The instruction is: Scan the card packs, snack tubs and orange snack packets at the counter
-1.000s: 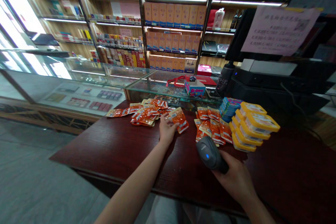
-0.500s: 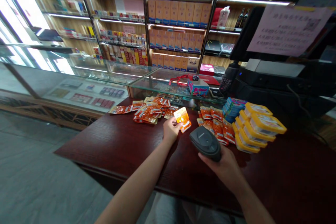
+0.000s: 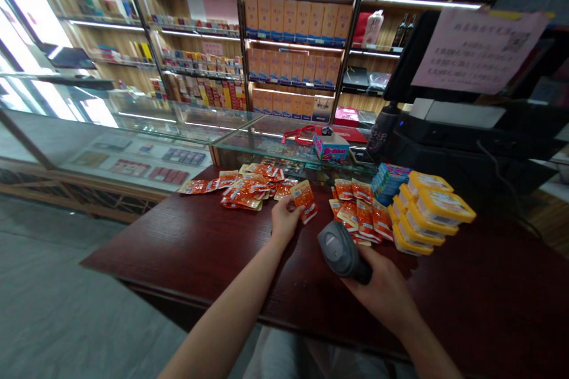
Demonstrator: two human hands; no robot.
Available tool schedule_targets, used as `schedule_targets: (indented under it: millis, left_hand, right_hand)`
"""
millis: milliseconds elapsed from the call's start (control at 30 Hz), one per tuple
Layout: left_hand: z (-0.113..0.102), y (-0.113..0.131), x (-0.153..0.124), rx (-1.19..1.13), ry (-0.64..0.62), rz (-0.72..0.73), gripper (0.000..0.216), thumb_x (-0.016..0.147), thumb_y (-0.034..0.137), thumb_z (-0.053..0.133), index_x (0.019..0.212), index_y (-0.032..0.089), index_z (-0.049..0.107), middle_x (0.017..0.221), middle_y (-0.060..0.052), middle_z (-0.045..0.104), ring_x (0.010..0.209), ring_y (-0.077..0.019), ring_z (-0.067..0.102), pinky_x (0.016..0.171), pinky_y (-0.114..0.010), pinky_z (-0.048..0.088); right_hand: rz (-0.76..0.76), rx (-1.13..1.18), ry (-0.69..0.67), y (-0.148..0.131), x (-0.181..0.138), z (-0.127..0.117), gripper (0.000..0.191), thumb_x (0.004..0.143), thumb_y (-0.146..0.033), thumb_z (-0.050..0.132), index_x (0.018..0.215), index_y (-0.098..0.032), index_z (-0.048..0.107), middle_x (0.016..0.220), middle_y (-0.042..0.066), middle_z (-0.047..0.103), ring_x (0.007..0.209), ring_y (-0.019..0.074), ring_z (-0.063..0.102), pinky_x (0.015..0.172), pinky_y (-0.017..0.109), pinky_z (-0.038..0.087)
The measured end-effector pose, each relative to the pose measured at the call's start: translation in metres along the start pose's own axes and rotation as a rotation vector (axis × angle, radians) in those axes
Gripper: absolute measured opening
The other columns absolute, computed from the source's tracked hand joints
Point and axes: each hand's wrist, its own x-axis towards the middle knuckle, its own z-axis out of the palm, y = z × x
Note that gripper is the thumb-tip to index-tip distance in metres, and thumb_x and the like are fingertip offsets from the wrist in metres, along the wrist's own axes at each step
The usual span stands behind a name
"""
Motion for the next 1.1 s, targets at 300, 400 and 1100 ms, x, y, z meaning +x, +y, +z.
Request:
schedule_targets:
  millis: [300,400,1100]
  left_hand:
    - [-0.004,0.000,0.005,-0.072,0.029,-0.042,0.025,0.060,0.031,0.075,0.073,0.013,0.062,0.066,-0.003,0.068,0.061,-0.0146,0.064,0.062,-0.026,0.052]
    - [-0.003,0.006,0.008,-0.082,0.070,-0.080,0.031,0.058,0.034,0.077,0.074,0.012,0.063,0.065,-0.004,0.068,0.059,-0.0148,0.064,0.059,-0.025,0.052]
    - [0.148,0.058,-0.004,-0.395,-0.426,-0.561,0.013,0.066,0.000,0.069,0.072,0.011,0.063,0.064,-0.004,0.066,0.060,-0.0104,0.065,0.063,-0.021,0.055]
  right_hand:
    - [-0.159,-0.376,0.084,0.055,-0.027,0.018,0.041,0.070,-0.013,0.055,0.110,-0.020,0.059,0.087,0.005,0.069,0.085,0.0235,0.064,0.076,0.034,0.045]
    - [-0.166,-0.370,0.133,0.057,-0.027,0.021,0.041,0.071,-0.011,0.054,0.111,-0.019,0.059,0.087,0.005,0.068,0.082,0.0225,0.063,0.076,0.034,0.044]
    - [-0.094,-0.316,0.077,0.051,-0.024,0.018,0.044,0.069,-0.009,0.056,0.112,-0.018,0.060,0.088,0.005,0.067,0.085,0.0231,0.061,0.077,0.033,0.042]
